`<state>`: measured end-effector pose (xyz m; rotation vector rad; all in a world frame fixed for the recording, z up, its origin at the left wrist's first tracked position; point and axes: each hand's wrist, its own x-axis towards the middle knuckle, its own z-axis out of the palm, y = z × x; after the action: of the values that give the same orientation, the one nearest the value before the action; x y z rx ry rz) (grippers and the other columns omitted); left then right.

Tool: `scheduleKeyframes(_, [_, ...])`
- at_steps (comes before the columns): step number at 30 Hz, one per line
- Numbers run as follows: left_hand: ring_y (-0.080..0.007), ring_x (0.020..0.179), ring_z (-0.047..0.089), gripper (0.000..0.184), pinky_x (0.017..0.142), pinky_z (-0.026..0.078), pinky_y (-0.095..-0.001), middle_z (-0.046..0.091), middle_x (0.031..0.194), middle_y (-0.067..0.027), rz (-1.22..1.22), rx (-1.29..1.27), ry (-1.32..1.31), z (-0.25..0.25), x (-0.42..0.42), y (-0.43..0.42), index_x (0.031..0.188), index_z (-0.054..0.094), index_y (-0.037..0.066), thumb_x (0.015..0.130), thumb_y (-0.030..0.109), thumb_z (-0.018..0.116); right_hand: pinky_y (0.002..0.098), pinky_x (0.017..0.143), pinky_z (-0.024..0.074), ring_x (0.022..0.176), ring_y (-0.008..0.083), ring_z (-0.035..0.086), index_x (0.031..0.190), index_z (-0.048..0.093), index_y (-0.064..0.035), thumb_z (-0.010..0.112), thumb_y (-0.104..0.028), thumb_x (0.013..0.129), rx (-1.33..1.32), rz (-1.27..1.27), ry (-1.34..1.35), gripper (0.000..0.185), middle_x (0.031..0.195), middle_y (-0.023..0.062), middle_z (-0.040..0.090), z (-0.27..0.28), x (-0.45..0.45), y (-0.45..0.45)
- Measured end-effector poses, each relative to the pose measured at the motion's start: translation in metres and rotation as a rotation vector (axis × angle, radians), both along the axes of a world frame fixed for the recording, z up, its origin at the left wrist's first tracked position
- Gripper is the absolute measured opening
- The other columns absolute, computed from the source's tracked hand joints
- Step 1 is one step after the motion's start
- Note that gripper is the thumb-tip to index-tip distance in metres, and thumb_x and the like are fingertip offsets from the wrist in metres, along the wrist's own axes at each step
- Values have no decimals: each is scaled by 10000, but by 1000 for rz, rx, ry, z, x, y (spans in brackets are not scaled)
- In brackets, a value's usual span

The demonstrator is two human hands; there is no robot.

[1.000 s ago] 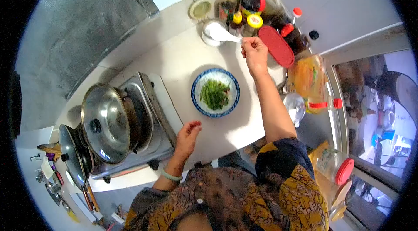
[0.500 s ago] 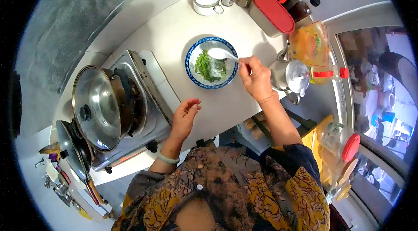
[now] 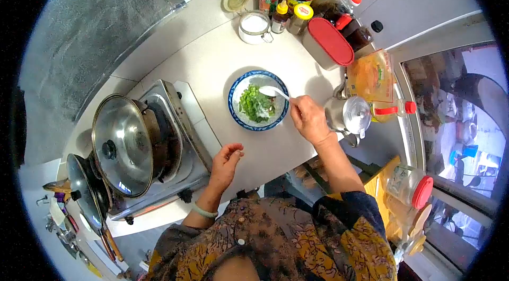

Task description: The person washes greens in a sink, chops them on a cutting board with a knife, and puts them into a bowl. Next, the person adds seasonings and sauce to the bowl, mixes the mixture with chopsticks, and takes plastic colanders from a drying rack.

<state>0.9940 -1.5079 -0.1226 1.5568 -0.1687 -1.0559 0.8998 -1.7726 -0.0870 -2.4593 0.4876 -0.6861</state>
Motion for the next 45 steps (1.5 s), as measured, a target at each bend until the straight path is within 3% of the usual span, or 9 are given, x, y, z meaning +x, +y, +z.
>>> scheduleKeyframes(2, [-140,945,598,217,849,467,-274,622,1016,-66,-8,-1,5,1,0,2,1116,574,-14,941,106,527,327,584,496,631,248,607,897,596,-14,628,-21,826,104,-51,40,78,742,103,599,-12,-1,-8])
scheduleKeyframes(6, [-154,962,593,224,875,468,-292,612,1062,-75,-12,29,46,6,2,2,1129,571,-14,941,100,529,229,544,443,610,68,528,857,581,4,615,-139,902,841,-338,-64,154,712,7,569,-2,32,-39])
scheduleKeyframes(11, [-133,938,601,225,829,470,-263,626,1021,-59,11,47,41,4,-2,3,1122,576,-12,934,105,537,248,563,466,617,78,546,860,589,7,629,-160,885,667,-318,-227,173,710,27,596,0,111,-86])
scheduleKeyframes(17, [-137,942,604,216,838,472,-266,625,1027,-62,10,47,60,-3,-8,11,1121,577,-9,934,89,531,463,686,506,754,398,629,851,629,-18,618,-104,813,35,-258,-58,96,821,212,651,-24,190,-118])
scheduleKeyframes(22, [-160,956,601,220,866,466,-284,618,1057,-70,-2,71,92,-4,-9,12,1128,572,-13,939,88,523,463,715,501,782,399,630,847,623,-16,592,-103,818,-39,-203,88,97,817,220,649,-55,213,-116])
scheduleKeyframes(29, [-161,952,603,223,865,468,-284,619,1058,-75,-7,73,70,-4,-8,10,1127,575,-14,939,97,530,431,741,510,764,369,649,850,641,-22,590,-135,810,234,-377,49,131,790,192,668,-53,201,-116])
scheduleKeyframes(34, [-162,951,602,222,870,471,-288,618,1052,-78,-13,60,91,-2,-10,7,1125,573,-21,938,90,529,375,719,522,712,285,667,848,646,-27,614,-142,815,316,-421,-32,124,749,151,671,-42,185,-121])
scheduleKeyframes(37, [-162,953,600,221,872,471,-290,617,1050,-74,-27,69,95,1,-10,6,1124,573,-23,936,84,530,298,613,514,642,134,642,887,642,-17,629,-173,855,286,-407,-44,160,728,86,672,-54,180,-130])
scheduleKeyframes(45, [-161,950,595,215,874,465,-290,613,1056,-67,-10,54,108,-8,-16,9,1118,578,-21,936,85,529,243,500,452,571,105,545,846,603,-10,621,-90,851,888,-433,-263,82,718,41,600,-37,161,-122])
